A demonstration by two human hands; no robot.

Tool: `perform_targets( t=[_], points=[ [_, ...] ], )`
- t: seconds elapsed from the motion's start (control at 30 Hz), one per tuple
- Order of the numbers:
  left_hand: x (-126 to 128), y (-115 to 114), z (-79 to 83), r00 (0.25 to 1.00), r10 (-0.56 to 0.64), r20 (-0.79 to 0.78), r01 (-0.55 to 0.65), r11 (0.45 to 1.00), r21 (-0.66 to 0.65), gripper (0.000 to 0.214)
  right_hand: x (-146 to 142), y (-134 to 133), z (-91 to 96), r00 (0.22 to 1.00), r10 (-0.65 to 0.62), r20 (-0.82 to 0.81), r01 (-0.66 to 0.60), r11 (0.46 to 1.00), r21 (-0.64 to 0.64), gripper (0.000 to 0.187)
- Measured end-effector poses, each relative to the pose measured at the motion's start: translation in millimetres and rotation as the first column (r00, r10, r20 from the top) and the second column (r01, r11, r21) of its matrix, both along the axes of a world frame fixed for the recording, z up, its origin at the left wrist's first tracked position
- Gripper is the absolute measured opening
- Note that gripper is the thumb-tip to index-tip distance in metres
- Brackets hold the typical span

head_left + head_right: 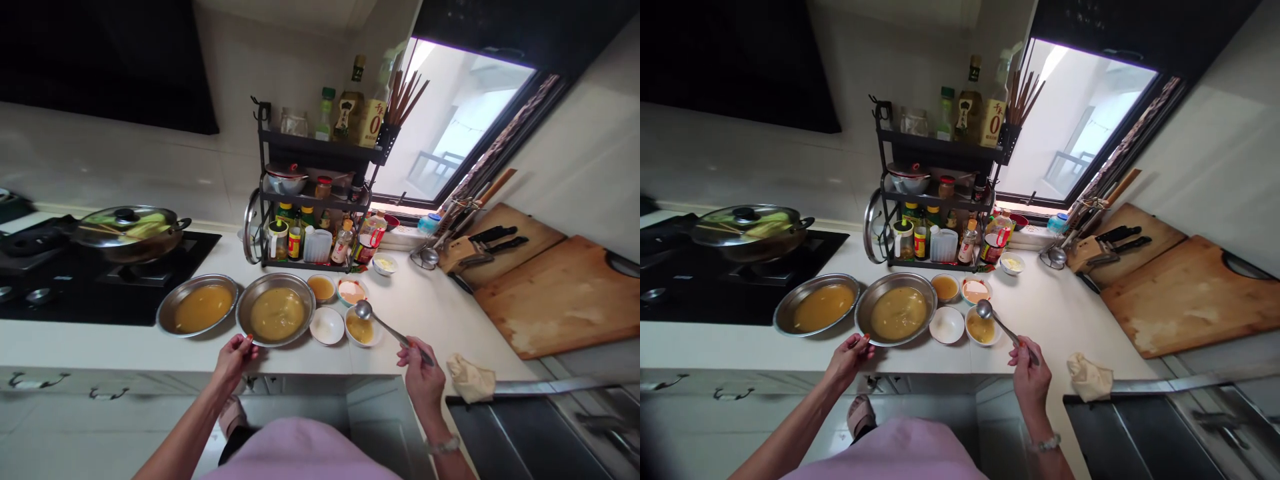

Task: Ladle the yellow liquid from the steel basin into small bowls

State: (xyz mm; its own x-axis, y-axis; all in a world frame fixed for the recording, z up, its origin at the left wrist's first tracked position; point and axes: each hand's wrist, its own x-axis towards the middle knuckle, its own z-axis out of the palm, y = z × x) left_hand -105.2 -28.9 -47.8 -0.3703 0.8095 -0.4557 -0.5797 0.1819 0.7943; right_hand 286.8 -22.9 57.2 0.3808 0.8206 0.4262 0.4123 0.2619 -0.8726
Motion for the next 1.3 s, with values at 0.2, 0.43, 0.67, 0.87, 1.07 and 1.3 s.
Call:
perform_targets(
  t=[0.2,0.43,0.67,0.87,1.07,1.3],
  points=[
    [-1,1,0.0,1.0,0.004,0.004,-0.004,1.0,-0.003,0.035,19,-17,-22.2,0.996,0.044,0.073,-0.038,0.996,-0.077,0.035],
    [-2,2,-0.2,1.0,0.003,0.01,-0.003,1.0,-0.013,0.034,3,-11,-29.7,0.953,-0.149,-0.263,0.101,0.978,-0.185,0.039],
    [-1,1,0.3,1.0,0.006,0.01,-0.006,1.0,-0.011,0.034,9,-7,-22.8,0.884,-0.207,-0.42,0.145,0.974,-0.176,0.037],
    [-1,0,-2.0,1.0,0.001,0.013,-0.001,1.0,-0.007,0.033,16,-6,-21.8,0.906,-0.2,-0.373,0.155,0.977,-0.148,0.034],
    [-1,0,-3.6,1.0,-0.002,0.004,0.002,1.0,-0.006,0.035,19,-3,-22.2,0.898,-0.196,-0.394,0.15,0.978,-0.144,0.033],
    [1,0,2.6,1.0,0.007,0.002,-0.007,1.0,-0.004,0.034,14,1,-7.7,0.873,-0.188,-0.449,0.138,0.98,-0.142,0.034]
  ],
)
